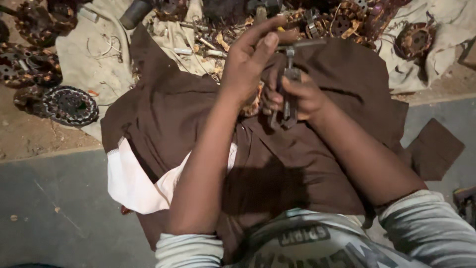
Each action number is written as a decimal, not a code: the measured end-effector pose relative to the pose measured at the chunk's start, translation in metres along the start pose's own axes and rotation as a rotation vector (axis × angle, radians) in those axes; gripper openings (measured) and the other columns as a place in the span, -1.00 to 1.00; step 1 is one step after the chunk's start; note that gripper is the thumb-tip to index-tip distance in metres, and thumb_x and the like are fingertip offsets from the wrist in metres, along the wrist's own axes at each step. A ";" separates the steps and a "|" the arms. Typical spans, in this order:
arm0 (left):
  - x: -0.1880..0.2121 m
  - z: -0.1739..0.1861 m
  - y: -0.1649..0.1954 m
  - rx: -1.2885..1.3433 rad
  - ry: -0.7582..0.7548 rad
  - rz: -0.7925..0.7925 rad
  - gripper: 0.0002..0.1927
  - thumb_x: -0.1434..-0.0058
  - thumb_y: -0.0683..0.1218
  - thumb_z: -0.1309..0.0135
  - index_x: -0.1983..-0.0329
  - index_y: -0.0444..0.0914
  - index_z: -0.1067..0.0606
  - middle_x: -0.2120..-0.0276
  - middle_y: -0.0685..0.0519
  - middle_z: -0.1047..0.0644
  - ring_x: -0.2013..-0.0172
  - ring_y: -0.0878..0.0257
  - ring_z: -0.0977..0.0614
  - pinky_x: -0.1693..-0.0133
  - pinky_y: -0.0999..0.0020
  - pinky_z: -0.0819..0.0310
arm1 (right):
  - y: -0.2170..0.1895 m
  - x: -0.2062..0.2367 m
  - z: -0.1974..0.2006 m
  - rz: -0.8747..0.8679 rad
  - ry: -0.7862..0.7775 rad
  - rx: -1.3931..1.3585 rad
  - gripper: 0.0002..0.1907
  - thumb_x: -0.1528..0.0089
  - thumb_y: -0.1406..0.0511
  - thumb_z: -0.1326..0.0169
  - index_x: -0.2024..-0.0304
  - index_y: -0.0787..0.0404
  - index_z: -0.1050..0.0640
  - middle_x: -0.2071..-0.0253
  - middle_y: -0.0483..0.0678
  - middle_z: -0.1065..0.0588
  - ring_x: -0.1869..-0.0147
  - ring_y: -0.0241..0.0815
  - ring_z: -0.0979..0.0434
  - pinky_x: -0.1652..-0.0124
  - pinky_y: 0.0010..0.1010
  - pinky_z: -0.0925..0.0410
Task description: The person sits on the floor with a cloth over their lap, clamps electric motor armatures in a hand vise, and hammers and pulls at them to break them apart. They use pliers to grip and tear copper windings from the armature cores and set the processed pieces aside.
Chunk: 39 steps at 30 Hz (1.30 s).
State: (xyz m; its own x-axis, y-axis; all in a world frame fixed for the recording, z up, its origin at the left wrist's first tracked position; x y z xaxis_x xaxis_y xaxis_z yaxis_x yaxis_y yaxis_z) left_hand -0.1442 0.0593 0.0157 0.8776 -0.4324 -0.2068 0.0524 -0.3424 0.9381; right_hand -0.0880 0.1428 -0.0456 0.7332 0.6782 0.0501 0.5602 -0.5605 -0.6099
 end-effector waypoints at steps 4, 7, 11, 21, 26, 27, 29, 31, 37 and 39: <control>0.014 -0.024 0.036 -0.331 -0.027 -0.185 -0.42 -0.53 0.19 0.02 -0.44 -0.24 -0.32 -0.32 -0.10 -0.48 -0.35 0.13 -0.45 -0.41 0.12 -0.23 | -0.035 0.002 -0.001 0.360 0.211 0.955 -0.46 -0.38 0.14 -0.25 -0.17 0.32 -0.31 -0.07 -0.07 -0.42 -0.16 -0.16 -0.36 -0.09 -0.32 -0.29; 0.008 -0.047 0.051 -1.036 -0.166 -0.290 -0.56 -0.43 0.15 0.03 -0.22 -0.17 -0.51 -0.12 -0.09 -0.60 -0.23 0.05 -0.52 -0.29 -0.01 -0.19 | 0.023 0.005 0.009 -0.374 0.098 1.072 -0.62 -0.13 0.19 -0.36 0.11 0.26 -0.62 0.26 -0.08 -0.62 0.12 -0.27 -0.63 0.09 -0.41 -0.51; 0.019 -0.007 -0.009 -0.937 -0.395 0.589 -0.51 -0.41 0.27 0.10 0.00 -0.14 -0.64 0.03 -0.15 -0.67 -0.09 0.01 -0.61 -0.21 -0.01 -0.41 | 0.041 0.015 -0.027 -0.434 -0.171 0.808 -0.51 -0.05 0.23 -0.41 0.08 0.27 -0.52 0.26 -0.13 -0.54 0.17 -0.32 -0.56 0.14 -0.42 -0.46; 0.013 -0.010 0.037 -0.493 -0.268 -0.074 -0.16 -0.53 0.41 0.62 -0.59 -0.19 -0.20 -0.58 -0.15 -0.16 -0.59 -0.10 -0.06 -0.55 0.01 0.11 | -0.001 0.006 -0.006 -0.245 0.163 0.548 -0.53 -0.15 0.22 -0.41 0.03 0.29 -0.51 0.33 -0.05 -0.57 0.30 -0.22 -0.60 0.24 -0.30 -0.50; 0.011 -0.028 0.001 -0.969 -0.354 0.083 -0.29 -0.44 0.31 0.42 -0.37 -0.21 -0.39 -0.41 -0.04 -0.35 -0.44 -0.05 -0.18 -0.38 -0.05 0.13 | 0.004 0.005 -0.049 0.012 -0.214 1.100 -0.32 -0.02 0.34 -0.40 -0.12 0.45 -0.41 0.08 0.16 -0.49 0.04 -0.04 -0.49 0.07 -0.16 -0.41; 0.014 -0.018 -0.012 -0.985 -0.383 0.209 -0.33 -0.42 0.29 0.40 -0.32 -0.18 -0.44 -0.40 0.02 -0.38 -0.45 -0.01 -0.20 -0.41 0.01 0.07 | 0.020 0.008 -0.038 -0.228 -0.182 0.944 -0.36 -0.04 0.30 -0.43 -0.09 0.37 -0.46 0.16 0.05 -0.52 0.11 -0.15 -0.53 0.11 -0.25 -0.44; 0.022 0.002 -0.030 -0.816 -0.492 0.404 -0.36 -0.46 0.26 0.39 -0.27 -0.20 -0.47 -0.38 0.01 -0.43 -0.40 0.06 -0.37 -0.43 0.15 -0.13 | 0.034 0.019 -0.030 -0.457 -0.138 0.715 -0.39 -0.04 0.26 -0.46 -0.07 0.28 -0.49 0.24 -0.06 -0.55 0.18 -0.25 -0.58 0.17 -0.33 -0.48; 0.035 0.025 -0.046 -0.767 -0.477 0.656 -0.36 -0.48 0.28 0.39 -0.27 -0.21 -0.48 -0.35 -0.04 -0.47 -0.36 0.03 -0.46 -0.42 0.17 -0.23 | 0.028 0.021 -0.028 -0.431 -0.120 0.609 -0.36 -0.02 0.24 -0.46 -0.07 0.26 -0.47 0.25 -0.07 -0.56 0.21 -0.24 -0.60 0.20 -0.33 -0.49; 0.018 0.008 0.004 -0.701 -0.273 0.155 -0.23 -0.47 0.40 0.55 -0.51 -0.06 -0.29 -0.58 0.04 -0.04 -0.57 -0.08 0.04 -0.48 -0.06 0.16 | -0.005 0.015 0.002 -0.154 0.119 0.288 -0.41 -0.07 0.18 -0.45 -0.01 0.18 -0.43 0.37 -0.01 -0.53 0.34 -0.17 -0.58 0.29 -0.24 -0.51; 0.009 -0.008 0.019 -0.815 -0.197 -0.017 -0.20 -0.48 0.46 0.50 -0.59 -0.03 -0.26 -0.62 0.15 0.02 -0.62 -0.08 0.11 -0.53 -0.21 0.28 | -0.006 0.015 0.011 -0.171 0.088 0.539 -0.44 -0.10 0.17 -0.44 0.00 0.26 -0.47 0.32 0.02 -0.54 0.28 -0.14 -0.58 0.23 -0.26 -0.50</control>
State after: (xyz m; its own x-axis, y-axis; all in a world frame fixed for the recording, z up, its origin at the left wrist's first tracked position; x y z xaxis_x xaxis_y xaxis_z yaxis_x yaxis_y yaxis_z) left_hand -0.1312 0.0550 0.0341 0.7785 -0.5961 -0.1965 0.4592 0.3275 0.8258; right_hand -0.0842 0.1615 -0.0496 0.6918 0.6826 0.2354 0.4151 -0.1093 -0.9032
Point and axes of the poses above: each hand's wrist, its own x-axis away from the middle knuckle, its own z-axis out of the back of the hand, y = z × x, the point moved 9 cm from there along -x, towards the middle knuckle
